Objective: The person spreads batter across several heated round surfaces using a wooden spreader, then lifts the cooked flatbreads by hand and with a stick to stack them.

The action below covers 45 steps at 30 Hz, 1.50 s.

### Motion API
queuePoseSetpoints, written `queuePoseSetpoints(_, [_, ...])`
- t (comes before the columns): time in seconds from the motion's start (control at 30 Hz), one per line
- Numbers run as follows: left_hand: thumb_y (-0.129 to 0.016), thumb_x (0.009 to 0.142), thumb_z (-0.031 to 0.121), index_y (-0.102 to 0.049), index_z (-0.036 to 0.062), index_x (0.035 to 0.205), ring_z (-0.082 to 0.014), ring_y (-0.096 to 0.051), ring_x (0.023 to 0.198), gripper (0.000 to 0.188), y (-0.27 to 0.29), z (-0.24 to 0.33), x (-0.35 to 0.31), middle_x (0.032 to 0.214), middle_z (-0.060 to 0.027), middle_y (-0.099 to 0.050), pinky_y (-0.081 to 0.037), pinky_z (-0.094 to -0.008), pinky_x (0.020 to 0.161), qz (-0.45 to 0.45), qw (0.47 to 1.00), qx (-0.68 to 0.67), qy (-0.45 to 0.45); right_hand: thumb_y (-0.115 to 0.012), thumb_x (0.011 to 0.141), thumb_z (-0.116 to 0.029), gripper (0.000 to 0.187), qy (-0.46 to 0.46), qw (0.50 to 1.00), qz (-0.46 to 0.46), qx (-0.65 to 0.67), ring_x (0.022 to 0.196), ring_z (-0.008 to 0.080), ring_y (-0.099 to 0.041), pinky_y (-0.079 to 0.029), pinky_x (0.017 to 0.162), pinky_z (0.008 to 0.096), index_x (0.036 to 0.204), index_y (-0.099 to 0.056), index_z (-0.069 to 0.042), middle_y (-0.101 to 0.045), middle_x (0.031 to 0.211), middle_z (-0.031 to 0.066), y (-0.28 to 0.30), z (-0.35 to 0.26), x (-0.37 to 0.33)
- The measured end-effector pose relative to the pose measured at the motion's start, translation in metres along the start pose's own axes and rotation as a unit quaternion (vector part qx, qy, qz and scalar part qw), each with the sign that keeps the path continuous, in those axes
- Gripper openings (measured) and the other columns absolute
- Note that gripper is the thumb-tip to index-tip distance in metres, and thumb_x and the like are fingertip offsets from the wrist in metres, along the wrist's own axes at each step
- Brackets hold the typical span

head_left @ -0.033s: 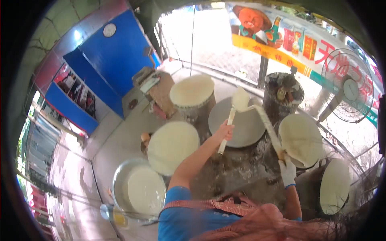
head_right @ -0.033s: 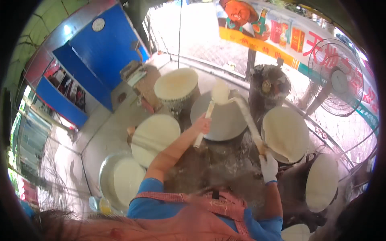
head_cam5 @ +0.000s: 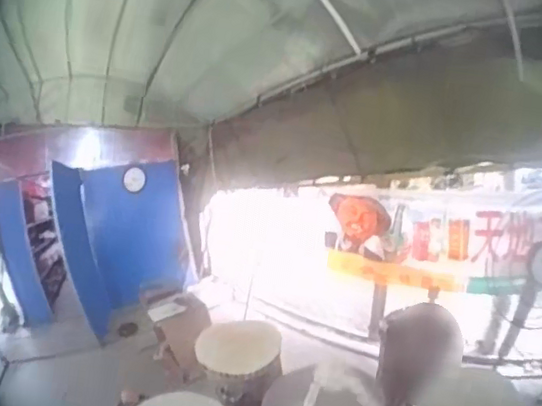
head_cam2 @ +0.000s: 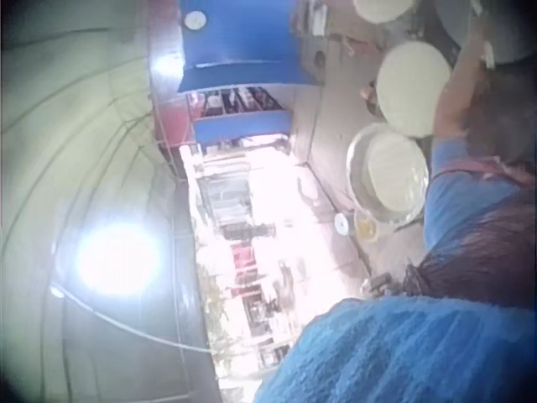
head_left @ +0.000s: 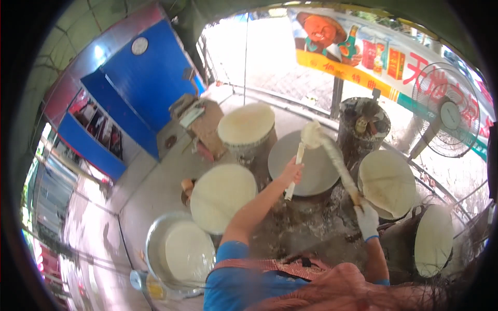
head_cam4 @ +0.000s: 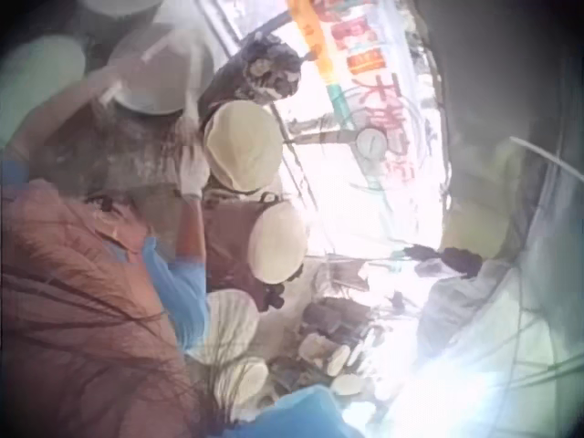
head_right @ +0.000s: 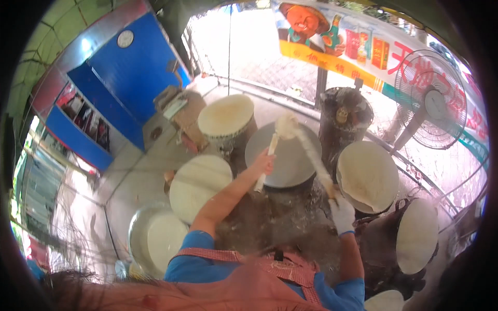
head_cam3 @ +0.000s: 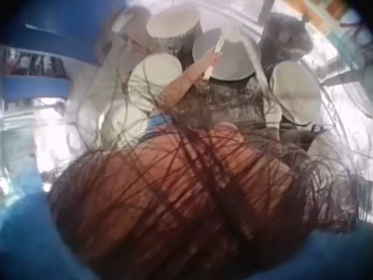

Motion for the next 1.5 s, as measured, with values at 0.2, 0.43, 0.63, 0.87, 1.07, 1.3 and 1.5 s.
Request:
queuePoseSetpoints(0.2, [-0.051, 0.082, 0.006, -0.032, 0.0232, 0.138, -0.0225, -0.052, 0.047, 0.062, 0.109, -0.030, 0.123, 0.062, -0.0091, -0.051, -0.043, -0.0377, 0.042, 0.169, 0.957, 0.227, -0.064, -0.054, 0.083, -0.029, 0.027, -0.091, 0.983, -0.149, -0.060, 0.084, 0.0360, -0.061, -0.048, 0.076, 0.0433, 0.100, -0.066, -0.012, -0.063, 0.094, 0.0199, -0.105, -0.010, 0.061])
queuePoseSetpoints(0.43, [-0.045, 0.081, 0.008, -0.024, 0.0257, 0.143, -0.0392, -0.059, 0.085, 0.068, 0.056, -0.004, 0.097, 0.094, -0.0235, -0.059, -0.046, -0.0466, 0.074, 0.229, 0.732, 0.613, -0.188, -0.059, 0.082, -0.024, 0.032, -0.164, 0.957, -0.040, 0.236, 0.087, 0.0220, -0.064, -0.047, 0.082, 0.0309, 0.105, -0.065, -0.003, -0.067, 0.093, 0.0175, -0.164, 0.017, 0.075])
queuePoseSetpoints(0.63, [-0.045, 0.083, 0.007, -0.024, 0.0151, 0.144, -0.0328, -0.058, 0.093, 0.065, 0.086, 0.109, 0.056, 0.119, -0.0204, -0.055, -0.045, -0.0392, 0.080, 0.266, 0.759, 0.441, -0.398, -0.056, 0.082, -0.032, 0.028, -0.192, 0.949, 0.012, 0.248, 0.082, 0.0363, -0.061, -0.048, 0.078, 0.0432, 0.092, -0.069, -0.009, -0.065, 0.088, 0.0194, -0.197, 0.024, 0.098])
queuePoseSetpoints(0.87, [-0.050, 0.079, 0.004, -0.027, 0.0025, 0.141, -0.0249, -0.042, 0.126, 0.066, 0.153, -0.021, -0.078, 0.139, -0.0153, -0.041, -0.035, -0.0300, 0.100, 0.191, 0.873, 0.429, -0.131, -0.057, 0.080, -0.025, 0.026, -0.150, 0.984, -0.090, 0.013, 0.080, 0.0286, -0.064, -0.050, 0.074, 0.0362, 0.094, -0.069, -0.007, -0.066, 0.088, 0.0174, -0.183, -0.006, 0.138])
queuePoseSetpoints(1.07, [-0.048, 0.080, 0.007, -0.029, 0.0108, 0.142, -0.0296, -0.050, 0.117, 0.065, 0.199, -0.091, -0.141, 0.134, -0.0178, -0.045, -0.039, -0.0351, 0.094, 0.224, 0.888, 0.391, -0.091, -0.056, 0.078, -0.019, 0.030, -0.276, 0.905, -0.029, 0.323, 0.077, 0.0143, -0.065, -0.049, 0.070, 0.0288, 0.097, -0.067, 0.001, -0.069, 0.085, 0.0135, -0.252, -0.038, 0.099])
queuePoseSetpoints(1.3, [-0.048, 0.079, 0.004, -0.026, 0.0111, 0.143, -0.0326, -0.054, 0.103, 0.068, 0.199, -0.090, -0.143, 0.127, -0.0237, -0.049, -0.042, -0.0348, 0.088, 0.228, 0.793, 0.540, -0.167, -0.062, 0.075, -0.025, 0.031, -0.285, 0.924, -0.108, 0.229, 0.081, 0.0214, -0.065, -0.049, 0.072, 0.0349, 0.091, -0.068, 0.001, -0.069, 0.086, 0.0154, -0.194, 0.001, 0.105])
queuePoseSetpoints(1.5, [-0.049, 0.078, 0.004, -0.027, 0.0147, 0.143, -0.0222, -0.053, 0.052, 0.070, 0.174, -0.081, -0.149, 0.065, -0.0085, -0.057, -0.046, -0.0369, 0.054, 0.253, 0.831, 0.479, -0.124, -0.065, 0.074, -0.016, 0.031, -0.234, 0.883, -0.210, 0.348, 0.075, 0.0142, -0.061, -0.048, 0.068, 0.0289, 0.098, -0.067, 0.004, -0.068, 0.083, 0.0062, -0.205, -0.010, 0.134])
Point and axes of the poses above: each hand's wrist, its own x-axis towards the middle knuckle, its own y-axis out of the back of the hand, z = x × y, the point moved 4 cm from there along x, towards the middle knuckle
